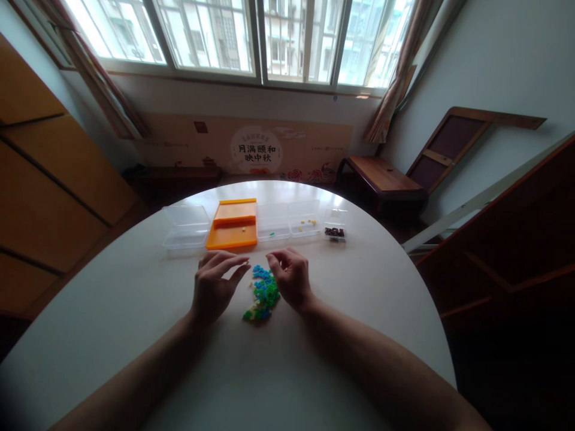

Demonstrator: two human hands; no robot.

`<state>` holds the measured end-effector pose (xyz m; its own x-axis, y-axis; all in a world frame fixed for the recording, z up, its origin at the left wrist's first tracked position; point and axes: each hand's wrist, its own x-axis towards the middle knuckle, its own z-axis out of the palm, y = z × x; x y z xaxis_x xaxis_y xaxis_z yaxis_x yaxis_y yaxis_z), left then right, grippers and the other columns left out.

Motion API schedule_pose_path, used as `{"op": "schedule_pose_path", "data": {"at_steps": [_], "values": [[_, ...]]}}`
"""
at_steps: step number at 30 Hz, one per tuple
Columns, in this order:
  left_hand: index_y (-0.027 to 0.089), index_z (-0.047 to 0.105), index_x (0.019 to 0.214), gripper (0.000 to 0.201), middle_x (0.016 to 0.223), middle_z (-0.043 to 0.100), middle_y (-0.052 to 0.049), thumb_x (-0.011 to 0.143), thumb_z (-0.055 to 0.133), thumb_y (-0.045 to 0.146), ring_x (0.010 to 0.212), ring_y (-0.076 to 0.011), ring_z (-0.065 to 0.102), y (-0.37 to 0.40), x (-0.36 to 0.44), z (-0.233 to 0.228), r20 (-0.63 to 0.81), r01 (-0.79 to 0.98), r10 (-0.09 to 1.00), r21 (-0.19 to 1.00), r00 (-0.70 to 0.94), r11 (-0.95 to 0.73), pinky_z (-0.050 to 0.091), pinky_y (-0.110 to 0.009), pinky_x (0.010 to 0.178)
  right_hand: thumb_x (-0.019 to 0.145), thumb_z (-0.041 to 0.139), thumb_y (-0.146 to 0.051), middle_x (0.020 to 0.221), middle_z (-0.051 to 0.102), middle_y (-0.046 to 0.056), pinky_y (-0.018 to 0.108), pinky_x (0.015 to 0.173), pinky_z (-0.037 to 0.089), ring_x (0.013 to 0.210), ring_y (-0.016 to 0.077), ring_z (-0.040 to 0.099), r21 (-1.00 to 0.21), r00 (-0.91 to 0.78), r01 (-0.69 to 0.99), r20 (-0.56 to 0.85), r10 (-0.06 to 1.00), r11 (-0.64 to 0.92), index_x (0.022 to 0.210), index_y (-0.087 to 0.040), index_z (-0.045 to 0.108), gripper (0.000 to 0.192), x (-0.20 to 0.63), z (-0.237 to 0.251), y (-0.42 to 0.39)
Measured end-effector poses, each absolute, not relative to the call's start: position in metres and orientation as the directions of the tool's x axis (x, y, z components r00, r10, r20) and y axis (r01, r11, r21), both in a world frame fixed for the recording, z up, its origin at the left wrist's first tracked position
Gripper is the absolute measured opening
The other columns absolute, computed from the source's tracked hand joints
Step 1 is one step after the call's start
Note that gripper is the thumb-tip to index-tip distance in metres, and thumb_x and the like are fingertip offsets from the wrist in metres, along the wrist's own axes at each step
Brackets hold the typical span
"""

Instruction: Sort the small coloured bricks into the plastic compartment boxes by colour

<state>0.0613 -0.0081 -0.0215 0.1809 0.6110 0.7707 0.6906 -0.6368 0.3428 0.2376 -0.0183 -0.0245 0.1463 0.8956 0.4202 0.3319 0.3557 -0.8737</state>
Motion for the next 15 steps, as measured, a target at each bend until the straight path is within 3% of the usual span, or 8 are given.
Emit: {"op": "schedule_pose_path", "data": {"at_steps": [7,11,15], "values": [[0.022,0.074,0.090,0.017,0.084,0.070,-0.004,0.082,0.064,0.033,0.084,-0.0221,0.059,0.017,0.049,-0.022,0.698,0.738,0.710,0.528,-0.094,-0.421,0.047,-0.037,0.081,0.084,0.058,-0.030,0.072,0.064,0.002,0.025,0.061,0.044,0.063,0.0133,0.055,-0.879,0.154,0.337,0.404,0.902,0.337,0.076,-0.017,0.071,0.020,0.238,-0.028,-0.016],[0.021,0.075,0.092,0.021,0.090,0.069,-0.007,0.081,0.062,0.035,0.089,-0.0254,0.057,0.042,0.039,-0.016,0.659,0.786,0.723,0.552,-0.207,-0.279,0.046,-0.040,0.086,0.084,0.058,-0.029,0.070,0.061,0.001,0.024,0.059,0.043,0.061,0.0123,0.054,-0.871,0.142,0.355,0.410,0.901,0.340,0.076,-0.017,0.070,0.020,0.239,-0.029,-0.015],[0.020,0.072,0.102,0.030,0.098,0.068,-0.008,0.082,0.058,0.038,0.094,-0.0277,0.056,0.058,0.034,-0.012,0.614,0.809,0.765,0.542,-0.195,-0.228,0.043,-0.043,0.091,0.084,0.058,-0.026,0.071,0.061,0.001,0.024,0.060,0.043,0.058,0.0112,0.051,-0.839,0.074,0.421,0.411,0.909,0.345,0.079,-0.017,0.072,0.017,0.241,-0.028,-0.015]]}}
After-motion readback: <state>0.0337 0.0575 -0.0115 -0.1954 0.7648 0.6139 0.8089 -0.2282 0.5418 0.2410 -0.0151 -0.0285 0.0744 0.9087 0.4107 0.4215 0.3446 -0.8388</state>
